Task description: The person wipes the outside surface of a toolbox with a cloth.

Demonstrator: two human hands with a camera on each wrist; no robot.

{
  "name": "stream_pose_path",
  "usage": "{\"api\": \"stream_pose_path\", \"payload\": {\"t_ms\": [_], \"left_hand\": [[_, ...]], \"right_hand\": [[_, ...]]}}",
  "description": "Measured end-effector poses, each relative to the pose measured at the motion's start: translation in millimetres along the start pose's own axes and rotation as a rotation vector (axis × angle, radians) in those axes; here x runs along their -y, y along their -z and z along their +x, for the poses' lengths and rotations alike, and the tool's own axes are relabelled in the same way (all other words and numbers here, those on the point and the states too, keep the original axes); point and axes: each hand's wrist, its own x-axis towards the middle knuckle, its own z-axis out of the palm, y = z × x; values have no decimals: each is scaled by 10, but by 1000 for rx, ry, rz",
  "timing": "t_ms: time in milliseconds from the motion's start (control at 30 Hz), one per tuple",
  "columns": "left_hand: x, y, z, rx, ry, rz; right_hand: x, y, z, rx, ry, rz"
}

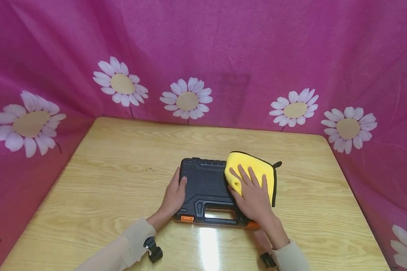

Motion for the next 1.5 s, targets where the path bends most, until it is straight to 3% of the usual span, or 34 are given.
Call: {"api": "stream_pose_path", "payload": {"t_ms": [400, 1000, 1167, 1500], "left_hand": [[8, 11, -15, -36, 0, -27], [10, 22, 2, -32, 63, -112], [4, 2, 8, -27, 55, -126], [20, 19, -25, -59, 103, -142]], "right_hand": [[211, -47, 24, 14, 6, 9], [845, -262, 278, 89, 148, -20], [972, -284, 324, 104, 184, -4], [1114, -256, 364, 155, 202, 58]]}}
